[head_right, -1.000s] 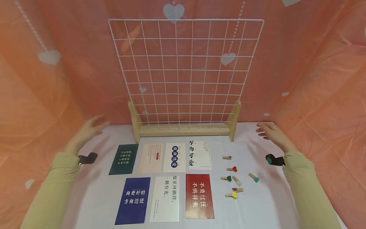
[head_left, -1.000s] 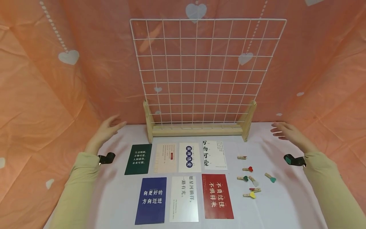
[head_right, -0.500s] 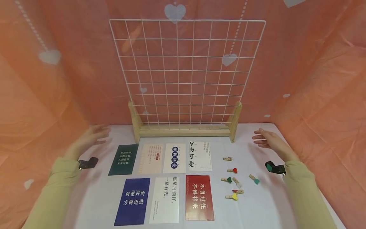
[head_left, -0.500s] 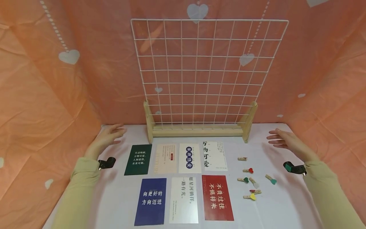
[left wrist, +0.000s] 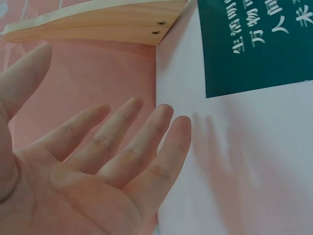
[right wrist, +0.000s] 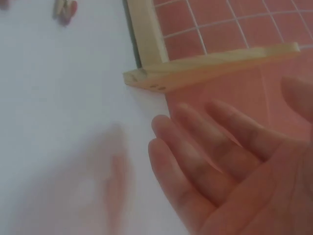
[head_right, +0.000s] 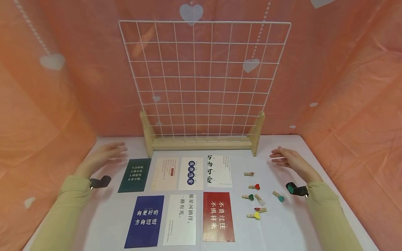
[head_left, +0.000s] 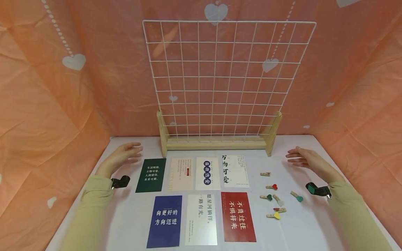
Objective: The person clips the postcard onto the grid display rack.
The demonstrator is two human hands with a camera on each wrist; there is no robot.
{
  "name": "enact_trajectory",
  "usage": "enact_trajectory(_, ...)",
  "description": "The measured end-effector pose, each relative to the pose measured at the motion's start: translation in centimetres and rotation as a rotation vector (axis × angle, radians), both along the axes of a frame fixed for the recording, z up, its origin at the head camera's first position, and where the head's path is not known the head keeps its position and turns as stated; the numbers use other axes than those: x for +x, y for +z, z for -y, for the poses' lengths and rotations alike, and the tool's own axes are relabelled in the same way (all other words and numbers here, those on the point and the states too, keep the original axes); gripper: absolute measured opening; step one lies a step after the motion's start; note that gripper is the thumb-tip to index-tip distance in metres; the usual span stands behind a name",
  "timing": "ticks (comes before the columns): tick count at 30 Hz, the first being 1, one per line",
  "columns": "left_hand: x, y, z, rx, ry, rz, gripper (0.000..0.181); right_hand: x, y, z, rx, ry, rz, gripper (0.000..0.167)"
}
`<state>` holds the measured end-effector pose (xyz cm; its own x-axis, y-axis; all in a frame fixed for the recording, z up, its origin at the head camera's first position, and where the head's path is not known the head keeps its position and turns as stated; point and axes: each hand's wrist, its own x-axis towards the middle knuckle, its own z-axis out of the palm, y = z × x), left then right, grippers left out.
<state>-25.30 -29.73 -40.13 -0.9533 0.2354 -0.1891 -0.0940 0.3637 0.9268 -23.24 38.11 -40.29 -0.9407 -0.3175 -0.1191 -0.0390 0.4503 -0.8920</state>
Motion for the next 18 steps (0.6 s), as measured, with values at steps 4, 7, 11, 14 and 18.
enact_trajectory(4,0.1,-0.5,-0.2,-0.018,0.005,0.03,0.074,0.0,-0.5,0.6,-0.01,0.005,0.023,0.067)
enact_trajectory(7,0.1,-0.8,-0.2,-0.023,0.007,0.033,0.072,0.0,-0.8,1.0,0.006,0.0,0.038,0.067)
enact_trajectory(11,0.0,-1.1,-0.2,-0.027,0.002,0.032,0.066,0.1,-1.2,1.5,0.014,0.012,0.051,0.066)
enact_trajectory(14,-0.1,-1.3,-0.2,-0.046,0.0,0.036,0.065,0.1,-1.4,1.8,-0.011,0.034,0.057,0.065)
enact_trajectory(18,-0.2,-1.5,-0.2,-0.077,0.002,0.037,0.068,0.1,-1.7,2.2,-0.032,0.041,0.077,0.065)
